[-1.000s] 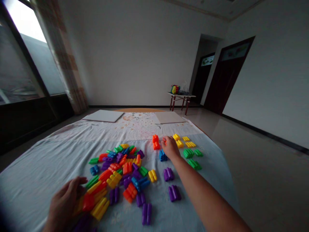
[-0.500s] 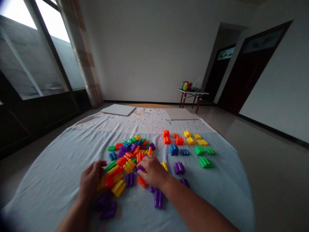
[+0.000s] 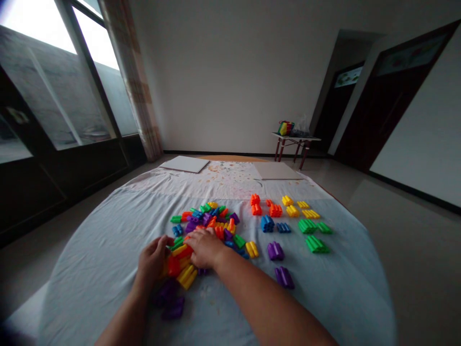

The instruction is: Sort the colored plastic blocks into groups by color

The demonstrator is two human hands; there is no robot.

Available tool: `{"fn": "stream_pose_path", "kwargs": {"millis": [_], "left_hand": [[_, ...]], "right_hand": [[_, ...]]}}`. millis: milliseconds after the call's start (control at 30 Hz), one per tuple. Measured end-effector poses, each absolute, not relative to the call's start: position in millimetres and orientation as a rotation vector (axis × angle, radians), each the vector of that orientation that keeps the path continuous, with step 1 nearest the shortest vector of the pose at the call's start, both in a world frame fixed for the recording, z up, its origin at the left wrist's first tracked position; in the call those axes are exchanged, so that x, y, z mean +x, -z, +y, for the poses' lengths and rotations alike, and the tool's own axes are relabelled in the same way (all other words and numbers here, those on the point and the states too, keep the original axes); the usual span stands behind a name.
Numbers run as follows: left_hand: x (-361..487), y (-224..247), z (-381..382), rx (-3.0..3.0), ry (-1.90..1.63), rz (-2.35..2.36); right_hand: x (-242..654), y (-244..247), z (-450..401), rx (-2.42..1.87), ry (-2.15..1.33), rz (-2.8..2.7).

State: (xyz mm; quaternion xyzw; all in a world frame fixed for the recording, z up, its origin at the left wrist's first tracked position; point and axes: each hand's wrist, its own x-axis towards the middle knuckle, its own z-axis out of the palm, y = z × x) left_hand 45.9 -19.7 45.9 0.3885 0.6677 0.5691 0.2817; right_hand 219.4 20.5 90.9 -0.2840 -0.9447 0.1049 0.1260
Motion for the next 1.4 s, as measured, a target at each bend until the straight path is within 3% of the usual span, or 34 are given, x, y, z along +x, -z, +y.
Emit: {"fn": "stream_pose_path", "kwargs": {"millis": [467,700,1000,1400], "left_hand": [[43.2,-42.3,-18.8,0.938,-1.580,1.748],[46.9,-45.2,-22.6,0.923,-1.594,1.758],[45.6,-48.6,-24.9,0.945,-1.619,1.781],[46.8,-49.2,-27.1,1.017,-1.611,1.813]], "right_hand": [[298.3,-95.9,-7.5,-0.905,-0.261,-2.736],[252.7,-104.9,-17.6,-0.816,-0.283,-2.552],[221.4,-98.7,-21.0,-0.756,-0.346,-2.779],[314.2,-114.6,-36.4,-1.025,-0.837,-2.214]]}}
